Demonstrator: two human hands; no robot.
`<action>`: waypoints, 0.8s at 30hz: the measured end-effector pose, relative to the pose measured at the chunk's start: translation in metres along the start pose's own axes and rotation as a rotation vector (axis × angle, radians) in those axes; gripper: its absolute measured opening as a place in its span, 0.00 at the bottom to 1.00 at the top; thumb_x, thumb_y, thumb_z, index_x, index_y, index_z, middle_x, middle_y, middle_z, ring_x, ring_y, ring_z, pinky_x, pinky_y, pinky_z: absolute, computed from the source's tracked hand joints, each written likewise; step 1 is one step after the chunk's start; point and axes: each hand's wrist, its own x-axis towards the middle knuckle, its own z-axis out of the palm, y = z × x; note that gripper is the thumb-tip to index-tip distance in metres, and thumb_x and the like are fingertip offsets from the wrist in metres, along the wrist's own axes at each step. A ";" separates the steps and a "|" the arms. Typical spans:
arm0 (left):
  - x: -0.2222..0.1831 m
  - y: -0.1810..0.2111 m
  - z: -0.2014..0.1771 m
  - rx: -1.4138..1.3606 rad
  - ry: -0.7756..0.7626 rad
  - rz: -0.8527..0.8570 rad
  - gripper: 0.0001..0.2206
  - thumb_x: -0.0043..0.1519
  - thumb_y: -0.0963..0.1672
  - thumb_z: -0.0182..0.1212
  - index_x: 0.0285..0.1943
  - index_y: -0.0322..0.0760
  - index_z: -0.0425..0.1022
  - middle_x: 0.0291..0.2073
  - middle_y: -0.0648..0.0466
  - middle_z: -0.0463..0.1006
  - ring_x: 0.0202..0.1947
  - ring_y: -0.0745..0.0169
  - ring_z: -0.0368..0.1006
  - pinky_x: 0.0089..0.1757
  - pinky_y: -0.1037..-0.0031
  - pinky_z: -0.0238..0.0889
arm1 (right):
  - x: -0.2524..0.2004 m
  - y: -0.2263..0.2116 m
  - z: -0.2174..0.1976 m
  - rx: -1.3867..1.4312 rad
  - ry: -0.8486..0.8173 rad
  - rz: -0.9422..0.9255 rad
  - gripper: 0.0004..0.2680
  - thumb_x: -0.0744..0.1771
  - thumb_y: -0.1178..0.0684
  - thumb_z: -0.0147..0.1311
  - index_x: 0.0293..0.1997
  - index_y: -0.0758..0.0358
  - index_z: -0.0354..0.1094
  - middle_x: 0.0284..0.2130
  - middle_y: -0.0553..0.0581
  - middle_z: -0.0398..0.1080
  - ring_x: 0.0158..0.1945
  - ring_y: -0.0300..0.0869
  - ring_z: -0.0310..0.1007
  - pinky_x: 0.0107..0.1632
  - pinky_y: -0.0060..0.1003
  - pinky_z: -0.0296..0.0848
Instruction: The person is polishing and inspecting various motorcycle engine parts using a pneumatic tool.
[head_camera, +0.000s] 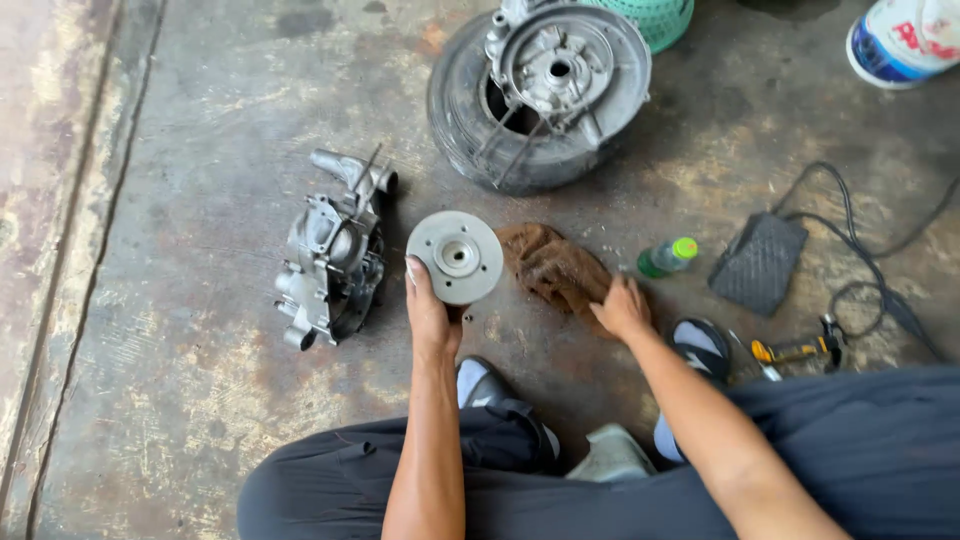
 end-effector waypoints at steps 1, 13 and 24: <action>0.004 0.001 0.000 -0.006 0.009 0.015 0.34 0.66 0.60 0.49 0.79 0.52 0.48 0.74 0.31 0.50 0.71 0.20 0.49 0.57 0.26 0.52 | 0.003 -0.001 -0.005 -0.003 0.000 -0.018 0.34 0.62 0.35 0.64 0.71 0.62 0.53 0.67 0.71 0.59 0.68 0.56 0.64 0.65 0.48 0.69; 0.034 -0.032 -0.020 0.064 0.072 0.110 0.28 0.68 0.56 0.54 0.74 0.48 0.61 0.61 0.31 0.68 0.57 0.30 0.70 0.47 0.36 0.71 | -0.107 -0.123 -0.181 0.484 0.449 -0.426 0.08 0.63 0.51 0.59 0.42 0.56 0.68 0.33 0.70 0.74 0.44 0.64 0.76 0.44 0.57 0.74; 0.007 -0.006 -0.001 0.286 0.206 0.275 0.29 0.65 0.55 0.62 0.72 0.45 0.64 0.63 0.27 0.64 0.63 0.29 0.65 0.53 0.49 0.70 | -0.120 -0.154 -0.244 0.413 0.588 -0.862 0.04 0.63 0.57 0.58 0.38 0.58 0.75 0.29 0.65 0.75 0.37 0.60 0.77 0.39 0.48 0.74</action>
